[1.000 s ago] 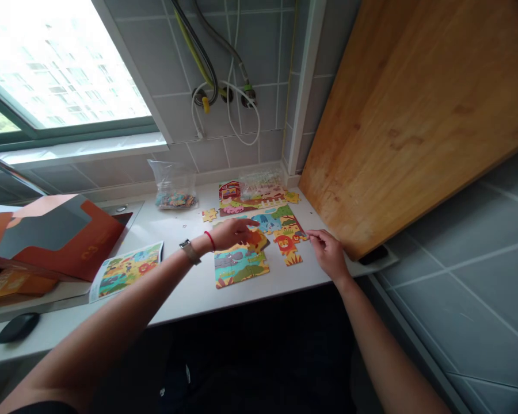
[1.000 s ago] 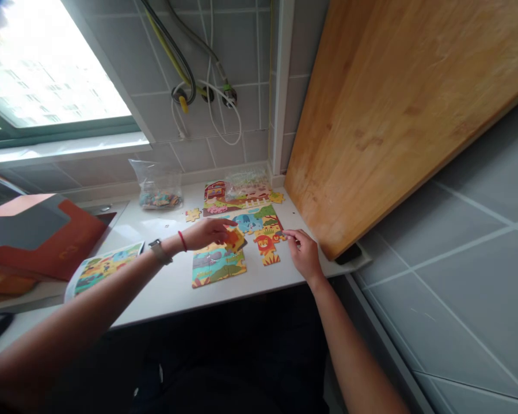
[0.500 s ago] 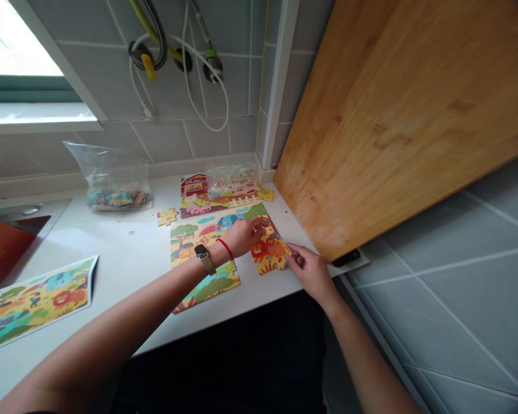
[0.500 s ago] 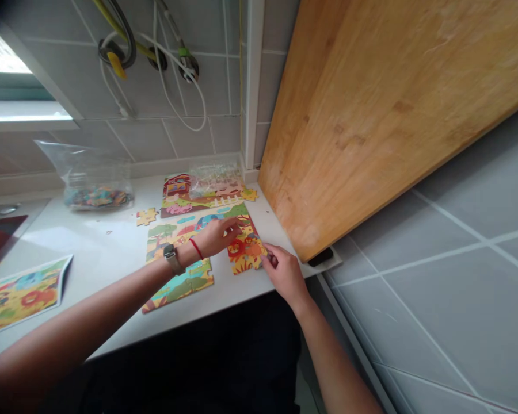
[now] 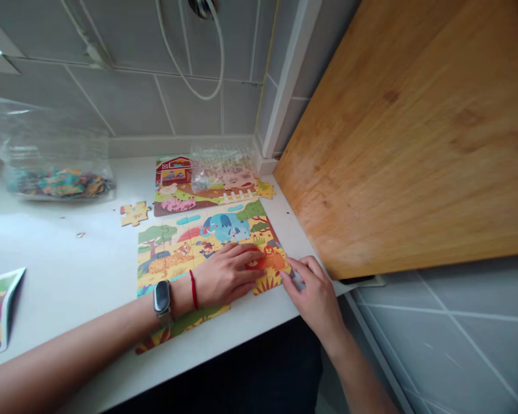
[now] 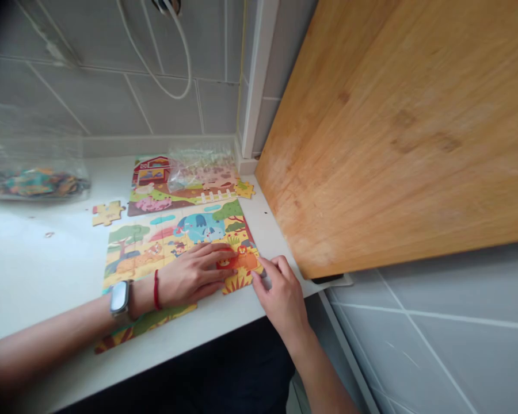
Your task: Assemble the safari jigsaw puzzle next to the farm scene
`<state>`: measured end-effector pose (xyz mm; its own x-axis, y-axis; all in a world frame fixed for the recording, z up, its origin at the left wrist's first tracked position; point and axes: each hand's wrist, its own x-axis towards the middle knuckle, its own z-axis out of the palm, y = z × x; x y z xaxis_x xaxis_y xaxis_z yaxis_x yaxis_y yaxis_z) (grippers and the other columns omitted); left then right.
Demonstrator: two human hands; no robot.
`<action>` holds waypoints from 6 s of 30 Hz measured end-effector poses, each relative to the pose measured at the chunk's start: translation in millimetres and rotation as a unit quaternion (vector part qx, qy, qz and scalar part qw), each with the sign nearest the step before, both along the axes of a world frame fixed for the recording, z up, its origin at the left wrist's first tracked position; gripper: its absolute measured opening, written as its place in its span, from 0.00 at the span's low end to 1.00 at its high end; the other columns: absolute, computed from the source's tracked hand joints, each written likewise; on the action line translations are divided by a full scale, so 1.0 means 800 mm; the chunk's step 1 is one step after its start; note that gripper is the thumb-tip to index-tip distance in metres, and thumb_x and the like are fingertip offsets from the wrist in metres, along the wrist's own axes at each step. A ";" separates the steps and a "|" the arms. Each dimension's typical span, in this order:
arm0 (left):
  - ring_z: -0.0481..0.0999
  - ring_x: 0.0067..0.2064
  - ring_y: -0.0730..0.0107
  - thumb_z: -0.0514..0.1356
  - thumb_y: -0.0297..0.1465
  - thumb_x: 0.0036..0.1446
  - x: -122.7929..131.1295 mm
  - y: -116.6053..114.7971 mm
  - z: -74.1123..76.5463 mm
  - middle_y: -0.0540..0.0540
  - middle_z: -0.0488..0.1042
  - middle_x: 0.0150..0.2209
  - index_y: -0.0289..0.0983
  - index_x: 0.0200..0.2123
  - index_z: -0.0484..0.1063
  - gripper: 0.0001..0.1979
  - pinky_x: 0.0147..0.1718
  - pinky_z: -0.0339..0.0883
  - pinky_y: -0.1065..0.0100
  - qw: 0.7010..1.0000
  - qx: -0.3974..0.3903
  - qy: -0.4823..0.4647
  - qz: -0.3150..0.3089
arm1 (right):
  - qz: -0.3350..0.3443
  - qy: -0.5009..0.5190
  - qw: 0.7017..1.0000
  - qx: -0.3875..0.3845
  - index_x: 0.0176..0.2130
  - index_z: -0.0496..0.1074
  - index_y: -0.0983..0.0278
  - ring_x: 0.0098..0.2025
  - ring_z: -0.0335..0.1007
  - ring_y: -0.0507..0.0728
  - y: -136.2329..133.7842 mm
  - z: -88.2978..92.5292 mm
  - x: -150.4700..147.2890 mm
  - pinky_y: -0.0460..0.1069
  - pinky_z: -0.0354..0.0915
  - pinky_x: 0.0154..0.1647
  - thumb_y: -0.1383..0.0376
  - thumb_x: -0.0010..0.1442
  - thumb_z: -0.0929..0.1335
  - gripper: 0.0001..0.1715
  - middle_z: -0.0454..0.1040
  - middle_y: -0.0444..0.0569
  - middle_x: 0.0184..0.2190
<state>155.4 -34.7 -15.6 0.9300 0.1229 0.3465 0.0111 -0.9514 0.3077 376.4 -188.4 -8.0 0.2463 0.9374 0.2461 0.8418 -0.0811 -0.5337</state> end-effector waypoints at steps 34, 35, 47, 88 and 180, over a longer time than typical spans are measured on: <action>0.76 0.62 0.53 0.61 0.35 0.68 -0.126 -0.071 0.052 0.41 0.78 0.60 0.41 0.51 0.79 0.12 0.63 0.68 0.54 0.999 -0.016 0.017 0.037 | -0.016 0.012 0.996 0.082 0.35 0.74 0.60 0.31 0.72 0.56 0.010 -0.015 -0.001 0.51 0.70 0.37 0.62 0.72 0.66 0.13 0.77 0.51 0.35; 0.76 0.61 0.53 0.60 0.34 0.69 -0.139 -0.062 0.054 0.40 0.79 0.59 0.42 0.52 0.79 0.12 0.62 0.69 0.55 0.998 -0.011 0.022 0.066 | -0.017 0.006 0.996 0.084 0.35 0.74 0.60 0.31 0.72 0.56 0.010 -0.016 -0.001 0.51 0.69 0.37 0.61 0.72 0.66 0.12 0.77 0.51 0.36; 0.71 0.65 0.40 0.57 0.57 0.60 -0.289 0.120 0.038 0.33 0.70 0.66 0.37 0.64 0.71 0.38 0.67 0.62 0.45 0.893 -0.077 0.081 0.436 | -0.027 -0.025 0.993 0.112 0.34 0.75 0.61 0.30 0.73 0.57 0.013 -0.016 -0.006 0.51 0.66 0.35 0.57 0.71 0.65 0.16 0.79 0.52 0.35; 0.72 0.63 0.40 0.62 0.47 0.60 -0.271 0.156 -0.040 0.35 0.78 0.52 0.38 0.53 0.70 0.24 0.62 0.66 0.43 0.882 -0.048 -0.114 0.454 | 0.058 -0.167 0.961 -0.214 0.56 0.77 0.67 0.50 0.80 0.64 0.341 0.040 0.058 0.53 0.73 0.52 0.63 0.50 0.79 0.34 0.82 0.57 0.50; 0.77 0.57 0.48 0.54 0.58 0.66 -0.265 0.139 -0.016 0.33 0.76 0.59 0.31 0.61 0.70 0.37 0.59 0.70 0.48 0.887 -0.047 -0.039 0.458 | 0.388 -0.005 0.921 -0.018 0.50 0.83 0.55 0.59 0.68 0.66 0.079 0.014 -0.033 0.66 0.69 0.61 0.57 0.59 0.79 0.19 0.75 0.54 0.52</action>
<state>-56.8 76.1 -28.7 0.3981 0.8462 0.3542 0.7418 -0.5241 0.4183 349.8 -125.3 3.2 -0.5037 0.8378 0.2108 0.6580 0.5301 -0.5347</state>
